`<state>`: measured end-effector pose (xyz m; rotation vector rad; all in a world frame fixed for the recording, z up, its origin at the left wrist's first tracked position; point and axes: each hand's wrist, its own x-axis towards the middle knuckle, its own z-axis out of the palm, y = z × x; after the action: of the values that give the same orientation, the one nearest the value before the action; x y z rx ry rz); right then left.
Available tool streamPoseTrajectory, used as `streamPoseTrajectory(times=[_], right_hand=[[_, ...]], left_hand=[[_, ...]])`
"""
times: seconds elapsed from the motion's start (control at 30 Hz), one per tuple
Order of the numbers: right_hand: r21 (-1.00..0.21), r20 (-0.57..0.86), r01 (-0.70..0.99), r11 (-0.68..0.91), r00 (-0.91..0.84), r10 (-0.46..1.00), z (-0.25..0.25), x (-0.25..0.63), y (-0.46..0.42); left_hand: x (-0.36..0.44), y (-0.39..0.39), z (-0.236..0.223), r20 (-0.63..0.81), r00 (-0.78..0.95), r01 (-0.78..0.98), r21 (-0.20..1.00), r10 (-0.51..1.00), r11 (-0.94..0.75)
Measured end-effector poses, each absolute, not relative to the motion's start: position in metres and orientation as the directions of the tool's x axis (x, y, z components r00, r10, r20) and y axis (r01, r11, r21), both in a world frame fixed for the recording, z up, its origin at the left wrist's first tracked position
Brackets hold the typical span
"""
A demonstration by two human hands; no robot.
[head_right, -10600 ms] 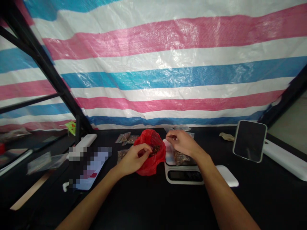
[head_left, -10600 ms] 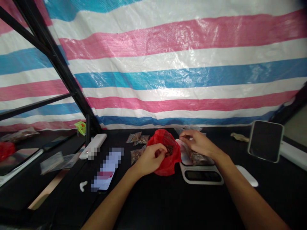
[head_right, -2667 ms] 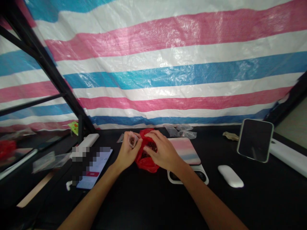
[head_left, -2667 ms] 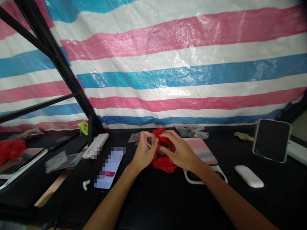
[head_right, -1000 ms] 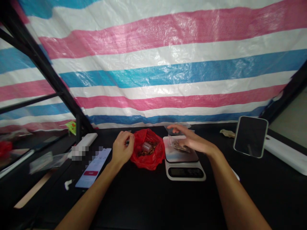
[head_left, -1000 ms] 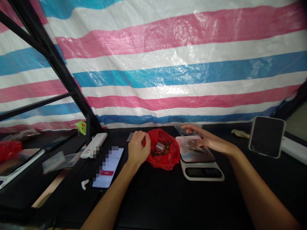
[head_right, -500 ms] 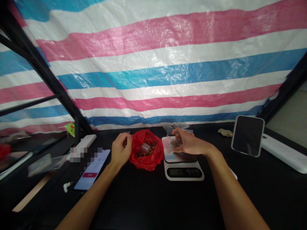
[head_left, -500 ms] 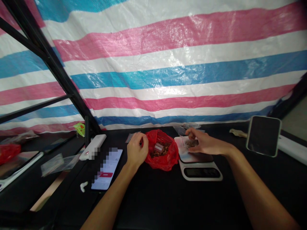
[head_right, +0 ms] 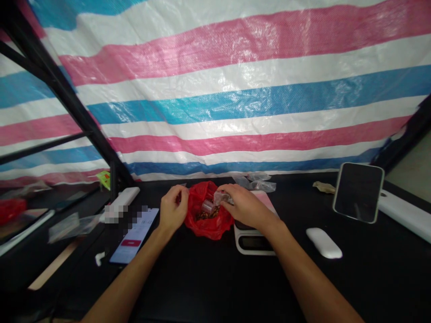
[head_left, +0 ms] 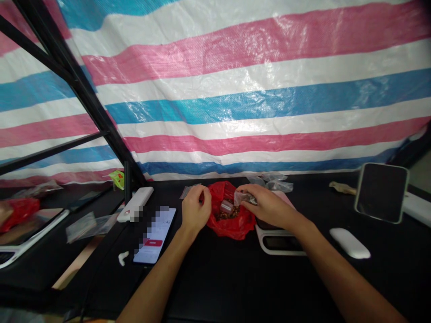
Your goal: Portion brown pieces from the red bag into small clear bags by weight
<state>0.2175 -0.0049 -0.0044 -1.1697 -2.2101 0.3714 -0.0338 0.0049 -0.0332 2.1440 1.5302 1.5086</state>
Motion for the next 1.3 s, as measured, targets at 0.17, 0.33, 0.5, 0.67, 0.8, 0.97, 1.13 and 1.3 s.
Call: streamPoseTrajectory(times=[0.17,0.33,0.5,0.67,0.8,0.97,1.13,1.3], right_hand=[[-0.420,0.347,0.723,0.548,-0.430,0.833,-0.004,0.213,-0.004],[-0.394,0.361,0.737,0.549,-0.425,0.830,-0.003,0.212,-0.003],[-0.327,0.384,0.772,0.545,-0.418,0.823,-0.007,0.211,-0.003],[-0.315,0.419,0.769,0.556,-0.413,0.809,-0.011,0.210,-0.002],[-0.298,0.410,0.775,0.557,-0.423,0.808,-0.015,0.210,0.000],[-0.310,0.415,0.781,0.541,-0.401,0.817,-0.015,0.211,0.000],[-0.317,0.422,0.753,0.576,-0.432,0.797,-0.015,0.211,-0.001],[-0.371,0.432,0.732,0.571,-0.408,0.805,-0.012,0.212,-0.001]], left_hand=[[-0.034,0.005,-0.033,0.642,-0.003,0.650,0.584,0.767,-0.486],[-0.034,0.005,-0.032,0.636,-0.004,0.651,0.588,0.772,-0.480],[-0.033,0.004,-0.030,0.625,-0.010,0.646,0.600,0.780,-0.473],[-0.033,0.004,-0.030,0.616,-0.009,0.639,0.609,0.787,-0.470],[-0.033,0.003,-0.030,0.609,-0.006,0.640,0.612,0.793,-0.465],[-0.032,0.002,-0.029,0.601,-0.002,0.633,0.619,0.799,-0.464],[-0.032,0.001,-0.028,0.591,-0.009,0.629,0.630,0.806,-0.455],[-0.032,0.001,-0.027,0.595,-0.004,0.634,0.624,0.804,-0.458]])
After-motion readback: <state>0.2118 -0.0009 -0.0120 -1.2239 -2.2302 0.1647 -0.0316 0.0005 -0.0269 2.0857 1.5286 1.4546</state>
